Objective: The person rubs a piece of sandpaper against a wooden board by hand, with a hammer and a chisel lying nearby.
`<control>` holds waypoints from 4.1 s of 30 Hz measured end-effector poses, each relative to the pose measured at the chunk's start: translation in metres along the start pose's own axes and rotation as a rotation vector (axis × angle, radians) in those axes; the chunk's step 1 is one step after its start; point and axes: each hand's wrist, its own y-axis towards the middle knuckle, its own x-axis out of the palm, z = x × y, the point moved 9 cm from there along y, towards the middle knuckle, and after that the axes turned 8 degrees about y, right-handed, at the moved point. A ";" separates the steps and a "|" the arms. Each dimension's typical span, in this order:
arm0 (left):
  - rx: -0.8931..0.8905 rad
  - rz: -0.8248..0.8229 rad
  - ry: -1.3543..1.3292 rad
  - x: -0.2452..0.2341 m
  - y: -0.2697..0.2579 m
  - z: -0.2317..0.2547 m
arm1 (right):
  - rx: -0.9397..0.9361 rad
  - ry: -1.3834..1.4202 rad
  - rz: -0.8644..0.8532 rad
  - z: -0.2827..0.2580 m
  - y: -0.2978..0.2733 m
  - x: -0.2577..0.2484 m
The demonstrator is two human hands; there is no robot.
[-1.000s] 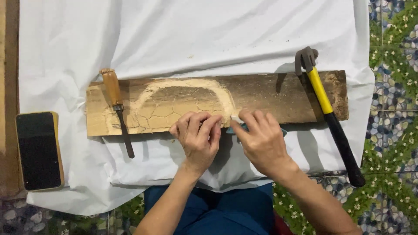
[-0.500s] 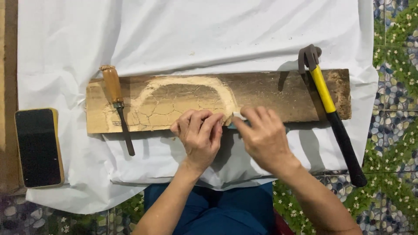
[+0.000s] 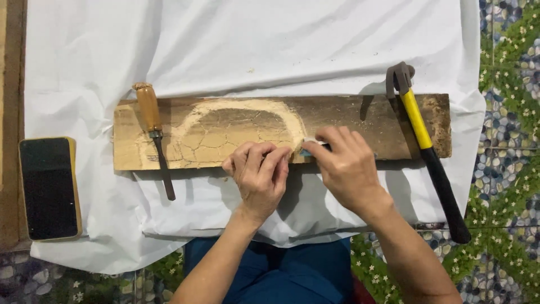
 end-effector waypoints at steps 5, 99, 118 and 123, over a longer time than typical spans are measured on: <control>-0.014 -0.011 -0.013 0.001 -0.001 -0.002 | -0.015 -0.034 -0.061 -0.012 -0.002 0.001; -0.086 -0.015 -0.051 0.005 -0.006 -0.012 | -0.065 0.050 -0.049 -0.001 0.030 0.013; -0.066 0.012 -0.057 0.002 -0.005 -0.010 | 0.084 -0.019 0.020 -0.013 -0.019 0.001; 0.058 -0.062 0.015 0.006 -0.003 0.000 | 0.166 0.165 0.113 0.002 -0.026 -0.023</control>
